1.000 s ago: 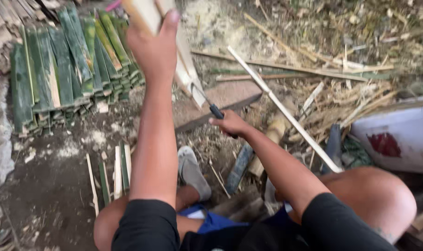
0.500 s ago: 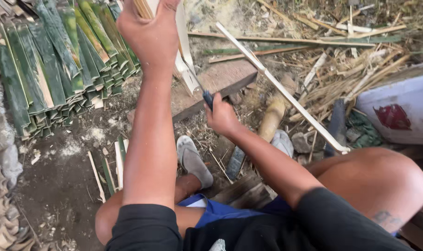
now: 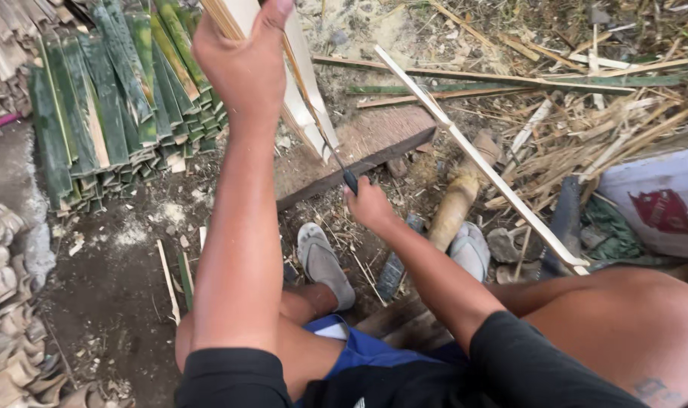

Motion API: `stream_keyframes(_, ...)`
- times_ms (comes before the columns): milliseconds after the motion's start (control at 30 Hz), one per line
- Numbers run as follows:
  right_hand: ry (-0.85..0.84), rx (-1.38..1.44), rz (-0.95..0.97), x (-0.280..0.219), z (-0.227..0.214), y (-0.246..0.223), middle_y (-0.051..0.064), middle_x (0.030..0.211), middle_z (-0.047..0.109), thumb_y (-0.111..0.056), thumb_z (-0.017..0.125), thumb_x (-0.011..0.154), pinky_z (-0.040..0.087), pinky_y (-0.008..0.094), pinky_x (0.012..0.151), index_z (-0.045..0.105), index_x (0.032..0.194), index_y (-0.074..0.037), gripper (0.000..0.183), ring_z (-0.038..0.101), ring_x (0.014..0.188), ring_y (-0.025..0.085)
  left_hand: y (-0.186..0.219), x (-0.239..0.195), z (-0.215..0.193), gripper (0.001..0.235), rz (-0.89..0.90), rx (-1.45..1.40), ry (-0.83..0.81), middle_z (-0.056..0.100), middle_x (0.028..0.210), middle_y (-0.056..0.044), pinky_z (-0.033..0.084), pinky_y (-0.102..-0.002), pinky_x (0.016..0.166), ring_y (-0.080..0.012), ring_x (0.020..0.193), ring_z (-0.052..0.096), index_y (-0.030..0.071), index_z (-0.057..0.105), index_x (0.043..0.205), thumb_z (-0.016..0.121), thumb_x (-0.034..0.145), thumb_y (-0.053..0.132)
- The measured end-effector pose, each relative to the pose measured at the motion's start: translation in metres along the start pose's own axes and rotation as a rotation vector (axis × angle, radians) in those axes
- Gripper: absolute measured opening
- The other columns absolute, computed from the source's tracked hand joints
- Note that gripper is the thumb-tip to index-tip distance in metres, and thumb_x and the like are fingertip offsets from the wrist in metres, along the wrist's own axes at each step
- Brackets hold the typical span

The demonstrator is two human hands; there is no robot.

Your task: The person sits on the ground and uses a knife to split and sharpen bamboo sticks. They repeatedly hold a stick against a wooden block and shave the end to a point, then place the finished sticks into a pile.

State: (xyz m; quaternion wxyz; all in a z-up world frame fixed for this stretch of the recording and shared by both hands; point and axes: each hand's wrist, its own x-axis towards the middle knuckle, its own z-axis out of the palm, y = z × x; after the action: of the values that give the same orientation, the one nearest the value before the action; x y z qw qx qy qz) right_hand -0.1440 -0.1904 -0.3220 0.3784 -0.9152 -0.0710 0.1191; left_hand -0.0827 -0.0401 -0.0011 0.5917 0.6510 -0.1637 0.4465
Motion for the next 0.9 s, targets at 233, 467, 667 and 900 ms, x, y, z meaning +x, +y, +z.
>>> stream_keyframes(233, -0.022, 0.031, 0.024, -0.009, 0.030, 0.037, 0.033, 0.093, 0.069, -0.032, 0.062, 0.095, 0.054, 0.060, 0.078, 0.055, 0.116, 0.005, 0.043, 0.068, 0.090, 0.053, 0.003, -0.030, -0.011, 0.022, -0.026, 0.134, 0.042, 0.074, 0.093, -0.004, 0.057, -0.029, 0.078, -0.0106, 0.082, 0.067, 0.000, 0.072, 0.102, 0.087, 0.098, 0.015)
stream_keyframes(467, -0.113, 0.072, 0.138, -0.021, -0.018, 0.012, 0.034, 0.093, 0.070, -0.038, 0.062, 0.096, 0.055, 0.057, 0.079, 0.056, 0.115, 0.002, 0.045, 0.071, 0.087, 0.051, -0.012, 0.000, 0.037, 0.024, -0.127, 0.305, -0.034, 0.073, 0.074, -0.003, 0.054, -0.029, 0.064, -0.0109, 0.067, 0.069, 0.004, 0.074, 0.093, 0.084, 0.092, 0.025)
stream_keyframes(667, -0.021, 0.065, 0.049, -0.039, -0.085, 0.000, 0.032, 0.097, 0.071, -0.043, 0.066, 0.093, 0.053, 0.055, 0.085, 0.061, 0.108, 0.001, 0.046, 0.068, 0.097, 0.049, -0.039, 0.002, 0.056, 0.020, 0.024, 0.172, -0.041, 0.078, 0.090, -0.005, 0.060, -0.030, 0.072, -0.0135, 0.080, 0.076, 0.003, 0.076, 0.106, 0.080, 0.099, 0.022)
stream_keyframes(900, -0.019, -0.009, 0.153, -0.030, -0.102, 0.040, 0.030, 0.101, 0.071, -0.040, 0.063, 0.094, 0.055, 0.054, 0.085, 0.060, 0.115, -0.002, 0.044, 0.071, 0.095, 0.047, 0.000, 0.011, -0.023, 0.018, -0.079, -0.164, 0.014, 0.072, 0.094, -0.012, 0.063, -0.034, 0.067, -0.0205, 0.078, 0.072, -0.004, 0.064, 0.113, 0.076, 0.110, 0.009)
